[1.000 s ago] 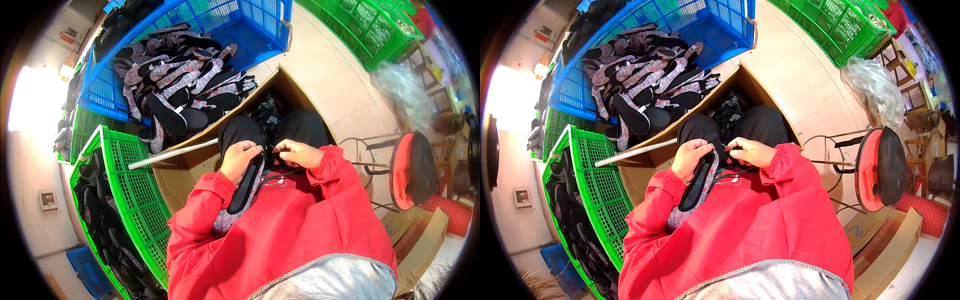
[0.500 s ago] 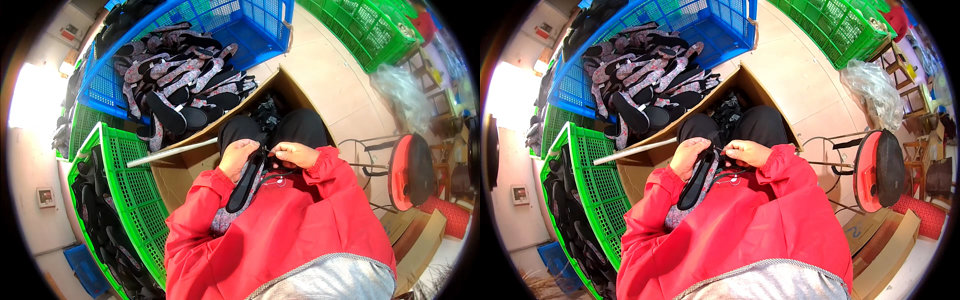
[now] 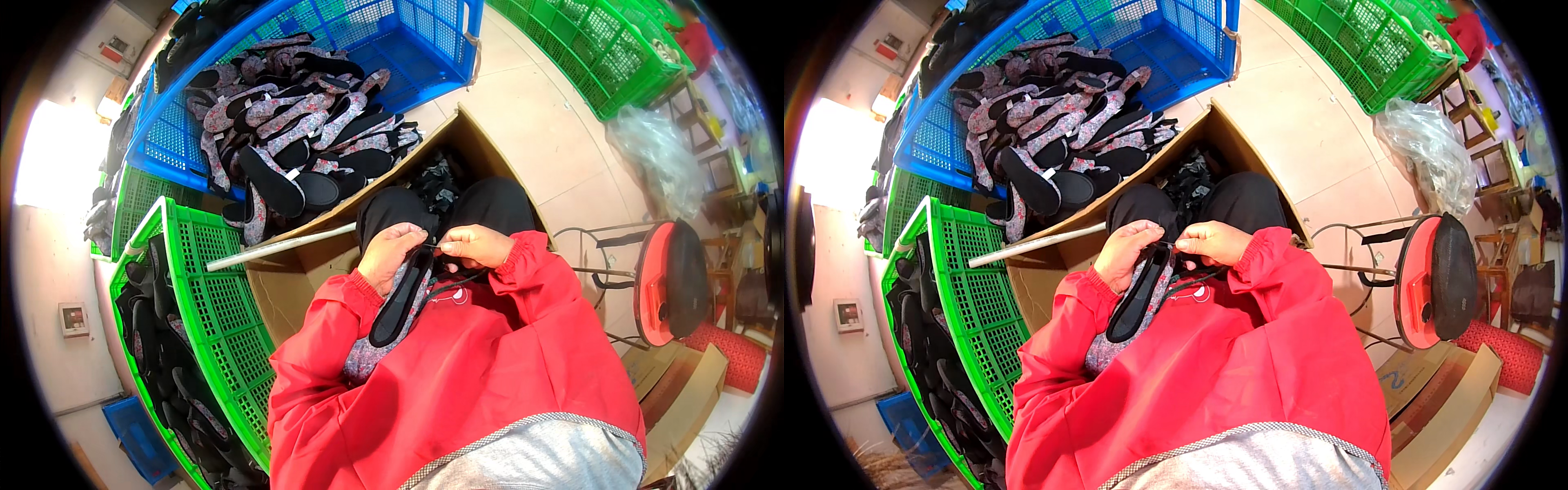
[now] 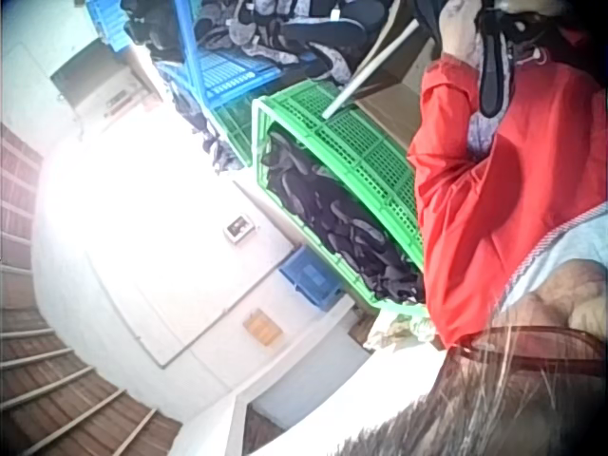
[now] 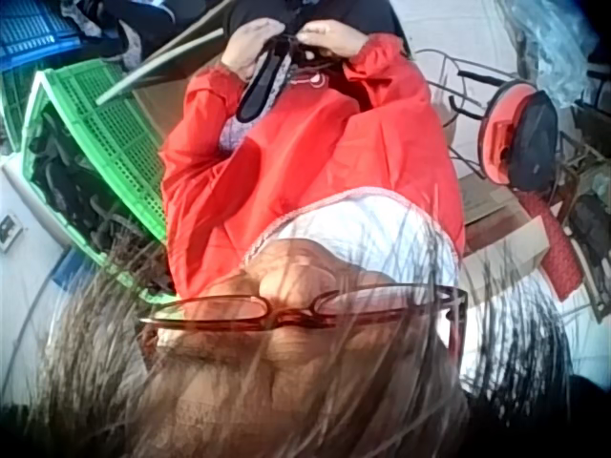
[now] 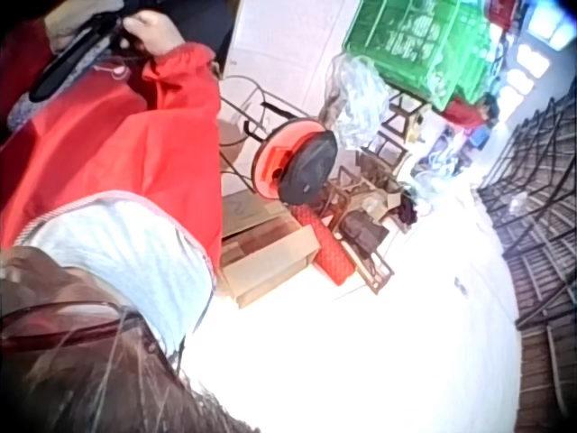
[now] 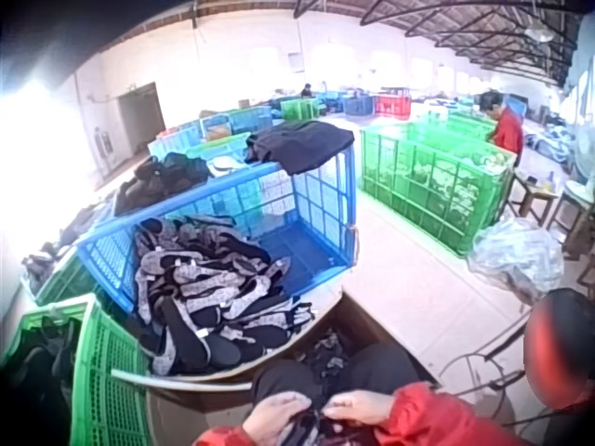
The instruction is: The person sits on the floor and uses a pair of scissors to trim loose threads and fabric edges from the straps of floral-patterned slippers. They pick up slippers from a blue crate, trim the excess material, and place the finished items into a green crate.
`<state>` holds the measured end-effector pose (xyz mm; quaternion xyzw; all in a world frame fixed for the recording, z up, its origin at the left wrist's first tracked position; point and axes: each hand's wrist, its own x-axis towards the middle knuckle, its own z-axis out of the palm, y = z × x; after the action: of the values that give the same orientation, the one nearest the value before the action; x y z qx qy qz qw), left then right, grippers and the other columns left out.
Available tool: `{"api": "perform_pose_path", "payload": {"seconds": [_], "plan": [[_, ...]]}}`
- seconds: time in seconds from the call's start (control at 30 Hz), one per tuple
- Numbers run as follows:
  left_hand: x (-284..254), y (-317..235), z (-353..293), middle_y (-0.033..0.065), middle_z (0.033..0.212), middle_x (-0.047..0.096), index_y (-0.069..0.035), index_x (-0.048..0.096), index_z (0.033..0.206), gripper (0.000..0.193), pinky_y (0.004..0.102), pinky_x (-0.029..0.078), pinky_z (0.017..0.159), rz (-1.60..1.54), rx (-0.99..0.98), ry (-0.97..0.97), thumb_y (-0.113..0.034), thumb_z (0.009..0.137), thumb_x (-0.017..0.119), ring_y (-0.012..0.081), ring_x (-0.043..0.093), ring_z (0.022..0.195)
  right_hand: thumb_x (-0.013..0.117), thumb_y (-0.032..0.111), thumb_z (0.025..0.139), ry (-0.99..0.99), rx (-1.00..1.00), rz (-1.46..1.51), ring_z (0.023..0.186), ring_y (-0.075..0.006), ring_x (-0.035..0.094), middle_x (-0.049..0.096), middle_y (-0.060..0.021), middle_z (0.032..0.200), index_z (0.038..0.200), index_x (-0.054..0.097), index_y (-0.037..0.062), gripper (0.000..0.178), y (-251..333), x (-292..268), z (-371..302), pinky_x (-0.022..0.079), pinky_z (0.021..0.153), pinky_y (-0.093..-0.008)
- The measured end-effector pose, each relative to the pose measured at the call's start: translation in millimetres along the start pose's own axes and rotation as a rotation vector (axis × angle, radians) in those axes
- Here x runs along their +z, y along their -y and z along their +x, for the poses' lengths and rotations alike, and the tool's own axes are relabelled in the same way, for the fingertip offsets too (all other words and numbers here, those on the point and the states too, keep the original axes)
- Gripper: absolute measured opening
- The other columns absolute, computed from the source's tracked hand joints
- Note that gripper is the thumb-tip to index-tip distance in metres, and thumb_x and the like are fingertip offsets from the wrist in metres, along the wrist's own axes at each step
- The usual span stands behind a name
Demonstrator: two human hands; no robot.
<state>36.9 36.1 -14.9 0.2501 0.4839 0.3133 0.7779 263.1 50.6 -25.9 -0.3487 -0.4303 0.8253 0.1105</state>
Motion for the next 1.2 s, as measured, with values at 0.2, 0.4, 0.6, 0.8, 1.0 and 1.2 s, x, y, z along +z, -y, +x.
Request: {"api": "perform_pose_path", "payload": {"seconds": [0.2, 0.4, 0.6, 0.8, 1.0, 1.2], "plan": [[-2.2, -1.8, 2.3, 0.0038, 0.078, 0.065, -0.005, 0.061, 0.092, 0.007, 0.0254, 0.053, 0.062, -0.026, -0.024, 0.035, -0.011, 0.094, 0.059, 0.0113, 0.063, 0.067, 0.055, 0.035, 0.100, -0.012, 0.014, -0.085, 0.049, -0.0025, 0.034, 0.063, 0.0008, 0.074, 0.103, 0.064, 0.0091, 0.027, 6.6, 3.4, 5.6, 0.026, 0.045, -0.0197], [-4.2, 0.0, 5.1, 0.0043, 0.079, 0.065, -0.005, 0.061, 0.092, 0.006, 0.0256, 0.053, 0.063, -0.034, -0.023, 0.007, -0.010, 0.094, 0.059, 0.0119, 0.063, 0.068, 0.054, 0.039, 0.101, 0.010, 0.045, -0.023, 0.046, -0.0032, 0.032, 0.063, -0.0006, 0.072, 0.102, 0.063, 0.0091, 0.031, 0.7, 0.9, 12.6, 0.023, 0.042, -0.0210], [-1.1, -3.2, 3.9, 0.0049, 0.079, 0.066, -0.005, 0.061, 0.092, 0.006, 0.0257, 0.053, 0.063, -0.013, -0.034, 0.001, -0.010, 0.094, 0.059, 0.0124, 0.064, 0.068, 0.054, 0.041, 0.100, -0.001, 0.059, 0.016, 0.045, -0.0035, 0.030, 0.062, -0.0008, 0.072, 0.102, 0.063, 0.0091, 0.033, -2.8, -0.1, 14.3, 0.021, 0.040, -0.0213], [-6.4, 2.3, 9.7, 0.0071, 0.077, 0.066, -0.004, 0.061, 0.092, 0.006, 0.0271, 0.055, 0.059, -0.034, -0.030, 0.009, -0.010, 0.094, 0.059, 0.0150, 0.066, 0.066, 0.054, 0.042, 0.100, -0.009, 0.049, 0.016, 0.044, -0.0032, 0.029, 0.061, -0.0002, 0.071, 0.102, 0.063, 0.0096, 0.033, -3.0, 2.0, 14.9, 0.021, 0.040, -0.0212], [-6.5, 3.6, 11.2, 0.0070, 0.076, 0.066, -0.004, 0.060, 0.091, 0.006, 0.0274, 0.055, 0.058, -0.056, -0.038, 0.009, -0.009, 0.094, 0.059, 0.0150, 0.066, 0.065, 0.055, 0.041, 0.100, -0.029, 0.012, 0.012, 0.044, -0.0030, 0.030, 0.060, 0.0001, 0.069, 0.101, 0.063, 0.0096, 0.032, -10.5, 1.5, 17.2, 0.020, 0.041, -0.0213], [-3.2, 1.0, 9.3, 0.0059, 0.076, 0.065, -0.005, 0.060, 0.091, 0.005, 0.0281, 0.055, 0.059, -0.042, -0.037, -0.007, -0.009, 0.093, 0.059, 0.0147, 0.065, 0.064, 0.056, 0.036, 0.100, -0.045, -0.023, 0.039, 0.046, -0.0033, 0.033, 0.060, -0.0003, 0.069, 0.098, 0.063, 0.0079, 0.029, -12.8, 3.0, 18.1, 0.022, 0.042, -0.0213]]}}
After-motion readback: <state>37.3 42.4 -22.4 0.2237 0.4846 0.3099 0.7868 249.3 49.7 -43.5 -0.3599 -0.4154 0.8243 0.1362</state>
